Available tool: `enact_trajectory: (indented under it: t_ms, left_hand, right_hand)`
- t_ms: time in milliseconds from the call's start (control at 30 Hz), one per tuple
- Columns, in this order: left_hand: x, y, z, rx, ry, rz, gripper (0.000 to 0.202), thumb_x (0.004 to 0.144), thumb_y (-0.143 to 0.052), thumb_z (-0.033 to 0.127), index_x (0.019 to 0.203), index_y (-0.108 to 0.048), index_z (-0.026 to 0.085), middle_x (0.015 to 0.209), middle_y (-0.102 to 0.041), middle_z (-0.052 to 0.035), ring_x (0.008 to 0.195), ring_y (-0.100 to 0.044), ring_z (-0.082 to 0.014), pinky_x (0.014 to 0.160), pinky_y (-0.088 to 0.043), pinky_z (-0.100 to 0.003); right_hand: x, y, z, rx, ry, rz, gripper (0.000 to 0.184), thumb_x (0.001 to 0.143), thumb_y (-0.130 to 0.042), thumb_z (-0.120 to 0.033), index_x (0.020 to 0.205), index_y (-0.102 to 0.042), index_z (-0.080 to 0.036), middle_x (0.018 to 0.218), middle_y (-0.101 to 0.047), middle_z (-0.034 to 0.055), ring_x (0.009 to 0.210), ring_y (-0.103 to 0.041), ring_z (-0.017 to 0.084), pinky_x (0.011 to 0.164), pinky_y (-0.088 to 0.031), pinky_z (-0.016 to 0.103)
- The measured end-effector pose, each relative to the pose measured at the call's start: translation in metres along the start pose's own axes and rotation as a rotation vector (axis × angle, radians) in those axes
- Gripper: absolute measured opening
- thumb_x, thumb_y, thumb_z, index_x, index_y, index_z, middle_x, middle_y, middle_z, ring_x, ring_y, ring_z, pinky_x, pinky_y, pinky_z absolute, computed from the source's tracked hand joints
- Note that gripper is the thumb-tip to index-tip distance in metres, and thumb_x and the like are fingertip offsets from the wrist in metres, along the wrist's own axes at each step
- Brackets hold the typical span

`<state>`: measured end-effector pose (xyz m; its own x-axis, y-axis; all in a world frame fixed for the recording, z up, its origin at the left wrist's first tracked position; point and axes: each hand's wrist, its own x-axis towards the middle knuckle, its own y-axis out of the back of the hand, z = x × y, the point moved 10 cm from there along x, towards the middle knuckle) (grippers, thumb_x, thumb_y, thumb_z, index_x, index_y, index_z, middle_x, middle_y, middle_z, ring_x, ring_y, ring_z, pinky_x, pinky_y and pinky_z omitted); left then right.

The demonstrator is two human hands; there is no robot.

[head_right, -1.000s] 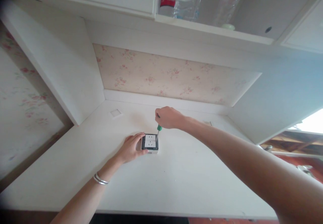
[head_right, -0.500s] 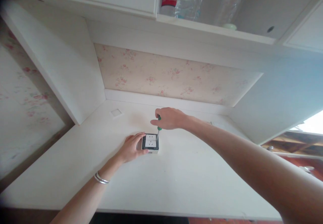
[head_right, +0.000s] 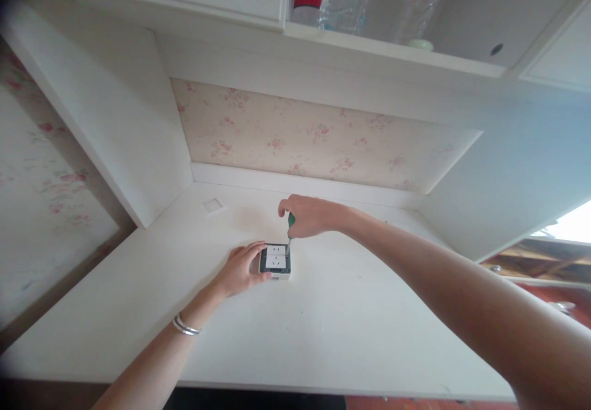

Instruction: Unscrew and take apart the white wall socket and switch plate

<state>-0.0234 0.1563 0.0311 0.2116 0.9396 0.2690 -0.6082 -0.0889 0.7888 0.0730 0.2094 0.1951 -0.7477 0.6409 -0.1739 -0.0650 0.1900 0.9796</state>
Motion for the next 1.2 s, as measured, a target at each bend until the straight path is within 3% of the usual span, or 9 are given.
enact_trajectory:
  t_ms: [133, 233, 367, 500, 600, 733, 867, 1000, 1200]
  left_hand:
    - [0.000, 0.000, 0.000, -0.001, -0.004, 0.003, 0.066, 0.076, -0.062, 0.055, 0.132, -0.041, 0.026, 0.141, -0.044, -0.0053, 0.130, -0.040, -0.0259, 0.108, -0.026, -0.042]
    - [0.000, -0.001, 0.000, 0.002, -0.011, 0.002, 0.066, 0.076, -0.062, 0.055, 0.131, -0.041, 0.027, 0.140, -0.045, -0.0050, 0.129, -0.041, -0.0261, 0.108, -0.027, -0.042]
    - [0.000, -0.001, -0.001, 0.007, -0.014, 0.013, 0.065, 0.075, -0.063, 0.054, 0.130, -0.042, 0.027, 0.139, -0.046, -0.0047, 0.128, -0.042, -0.0263, 0.108, -0.027, -0.042]
    - [0.001, -0.002, -0.001, 0.003, -0.017, 0.019, 0.065, 0.075, -0.064, 0.053, 0.131, -0.042, 0.026, 0.139, -0.046, -0.0056, 0.127, -0.042, -0.0267, 0.108, -0.027, -0.042]
    - [0.001, -0.002, -0.001, 0.002, -0.019, 0.022, 0.065, 0.075, -0.064, 0.053, 0.130, -0.043, 0.026, 0.139, -0.046, -0.0054, 0.127, -0.043, -0.0268, 0.107, -0.027, -0.042]
    - [0.001, -0.002, -0.001, 0.000, -0.015, 0.016, 0.066, 0.075, -0.064, 0.053, 0.131, -0.042, 0.026, 0.140, -0.045, -0.0049, 0.128, -0.042, -0.0265, 0.107, -0.027, -0.042]
    - [0.001, -0.002, -0.001, 0.002, -0.012, 0.006, 0.066, 0.075, -0.063, 0.055, 0.131, -0.041, 0.027, 0.140, -0.045, -0.0050, 0.128, -0.041, -0.0264, 0.108, -0.026, -0.042]
    - [0.001, -0.004, -0.002, 0.009, -0.008, 0.004, 0.068, 0.076, -0.062, 0.055, 0.133, -0.040, 0.026, 0.141, -0.044, -0.0058, 0.129, -0.041, -0.0261, 0.107, -0.026, -0.042]
    - [0.002, -0.006, -0.007, 0.013, 0.000, -0.006, 0.081, 0.072, -0.062, 0.061, 0.139, -0.035, 0.024, 0.142, -0.043, -0.0084, 0.130, -0.039, -0.0291, 0.108, -0.025, -0.043]
  right_hand:
    - [-0.001, 0.004, 0.012, -0.070, -0.118, 0.032, 0.028, 0.084, -0.045, -0.041, 0.098, -0.061, -0.023, 0.097, -0.068, 0.0071, 0.084, -0.061, 0.021, 0.067, -0.040, 0.028]
    - [-0.001, 0.002, 0.003, -0.063, -0.028, 0.027, 0.028, 0.078, -0.055, -0.033, 0.103, -0.059, -0.022, 0.108, -0.064, 0.0072, 0.087, -0.061, 0.019, 0.069, -0.041, 0.026]
    - [-0.002, 0.008, 0.013, -0.129, -0.154, 0.113, 0.034, 0.083, -0.048, -0.048, 0.103, -0.059, -0.022, 0.102, -0.066, 0.0085, 0.086, -0.061, 0.023, 0.069, -0.041, 0.030]
    - [0.001, 0.006, 0.003, -0.108, -0.064, 0.112, 0.025, 0.081, -0.050, -0.031, 0.103, -0.059, -0.021, 0.106, -0.064, 0.0080, 0.086, -0.060, 0.020, 0.069, -0.041, 0.027]
    - [0.002, 0.006, 0.006, -0.089, -0.081, 0.110, 0.033, 0.076, -0.057, -0.038, 0.105, -0.058, -0.024, 0.109, -0.062, 0.0066, 0.086, -0.060, 0.021, 0.066, -0.041, 0.027]
    - [0.000, 0.007, 0.016, -0.105, -0.145, 0.131, 0.022, 0.084, -0.045, -0.036, 0.091, -0.062, -0.023, 0.096, -0.066, 0.0064, 0.085, -0.060, 0.022, 0.067, -0.039, 0.028]
    - [-0.002, 0.005, 0.011, -0.059, -0.088, 0.121, 0.032, 0.076, -0.057, -0.035, 0.106, -0.059, -0.024, 0.111, -0.062, 0.0067, 0.085, -0.060, 0.020, 0.067, -0.040, 0.027]
    - [-0.006, 0.009, 0.013, -0.134, -0.132, 0.177, 0.024, 0.086, -0.044, -0.036, 0.091, -0.062, -0.021, 0.097, -0.065, 0.0084, 0.082, -0.059, 0.021, 0.068, -0.039, 0.029]
    - [-0.011, 0.021, 0.012, -0.056, -0.109, 0.314, 0.014, 0.077, -0.051, -0.024, 0.087, -0.060, -0.021, 0.098, -0.065, 0.0044, 0.081, -0.057, 0.018, 0.067, -0.037, 0.026]
